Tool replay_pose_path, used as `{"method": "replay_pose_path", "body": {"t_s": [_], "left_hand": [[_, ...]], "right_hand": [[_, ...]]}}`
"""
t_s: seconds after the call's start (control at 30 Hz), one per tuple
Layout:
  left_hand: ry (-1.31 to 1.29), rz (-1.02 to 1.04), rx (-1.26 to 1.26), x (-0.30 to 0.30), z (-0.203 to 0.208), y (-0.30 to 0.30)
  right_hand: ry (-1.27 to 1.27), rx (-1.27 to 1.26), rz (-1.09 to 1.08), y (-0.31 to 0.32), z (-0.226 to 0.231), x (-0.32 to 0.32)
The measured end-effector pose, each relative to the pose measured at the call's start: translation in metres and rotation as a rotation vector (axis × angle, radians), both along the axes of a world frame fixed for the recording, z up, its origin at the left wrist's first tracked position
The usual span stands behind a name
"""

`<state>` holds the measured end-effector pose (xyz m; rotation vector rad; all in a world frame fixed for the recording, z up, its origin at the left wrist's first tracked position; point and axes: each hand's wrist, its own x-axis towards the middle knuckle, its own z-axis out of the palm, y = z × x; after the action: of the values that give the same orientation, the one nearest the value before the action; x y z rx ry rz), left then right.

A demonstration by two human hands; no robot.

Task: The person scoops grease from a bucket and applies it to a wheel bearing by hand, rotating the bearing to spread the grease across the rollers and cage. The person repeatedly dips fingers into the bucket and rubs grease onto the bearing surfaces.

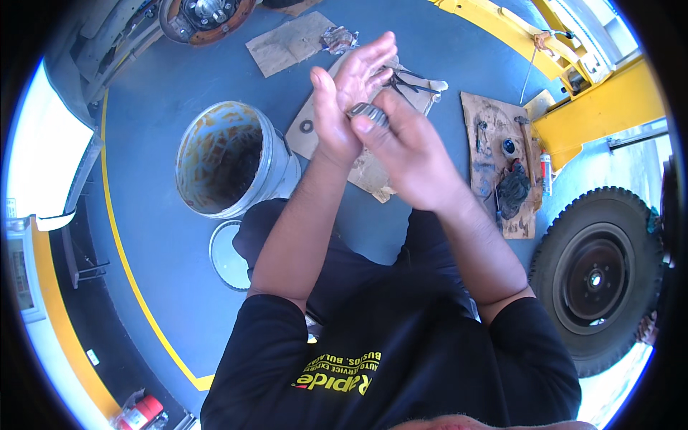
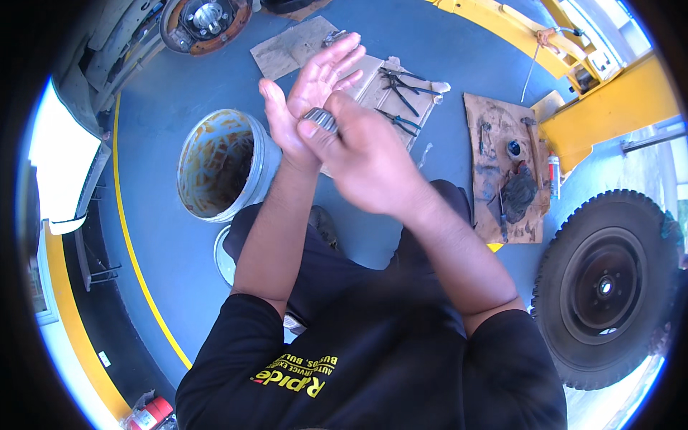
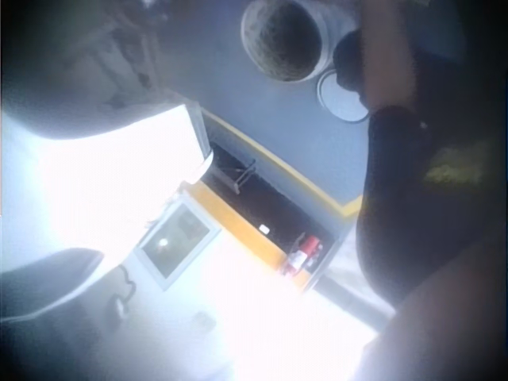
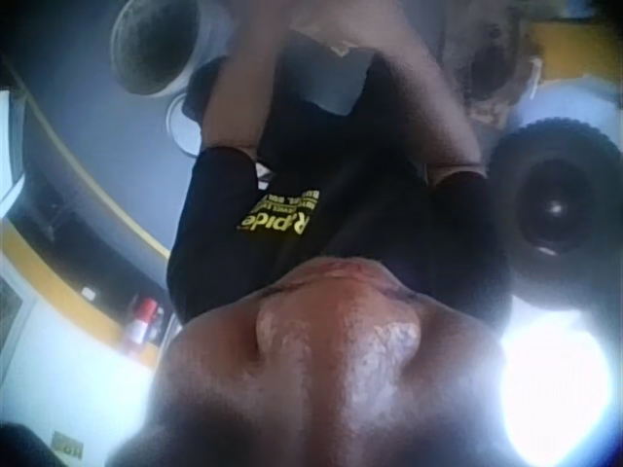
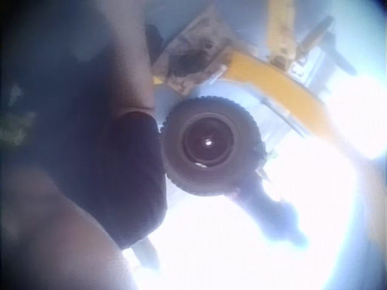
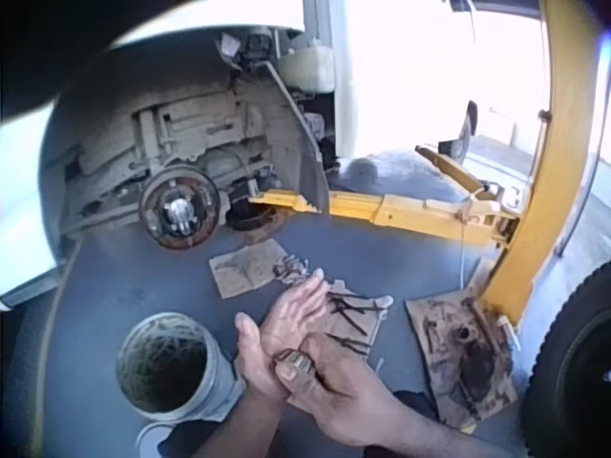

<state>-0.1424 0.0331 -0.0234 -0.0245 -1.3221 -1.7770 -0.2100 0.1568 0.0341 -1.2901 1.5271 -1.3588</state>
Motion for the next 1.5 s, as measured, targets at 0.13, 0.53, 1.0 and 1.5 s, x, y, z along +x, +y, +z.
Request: {"method": "replay_pose_path", "body": {"t_s": [0.13,0.53,1.0,1.5], "left_hand": [[-0.038,-0.093,-0.077,-0.004,0.002,0.0],[0.107,-0.358,0.448,0.011,0.0,-0.004],[0.136,-0.363,0.42,0.031,0.026,0.018],[0.057,-0.089,0.276,0.02,-0.005,0.007]], "right_hand": [[0.379,-0.126,-0.095,-0.003,-0.001,-0.008],[0.711,-0.316,0.032,-0.001,-0.025,-0.01],[1.134,-0.538,-0.292,-0.013,-0.046,-0.009],[0.175,-0.345,0.095,-0.011,-0.046,0.004]]}}
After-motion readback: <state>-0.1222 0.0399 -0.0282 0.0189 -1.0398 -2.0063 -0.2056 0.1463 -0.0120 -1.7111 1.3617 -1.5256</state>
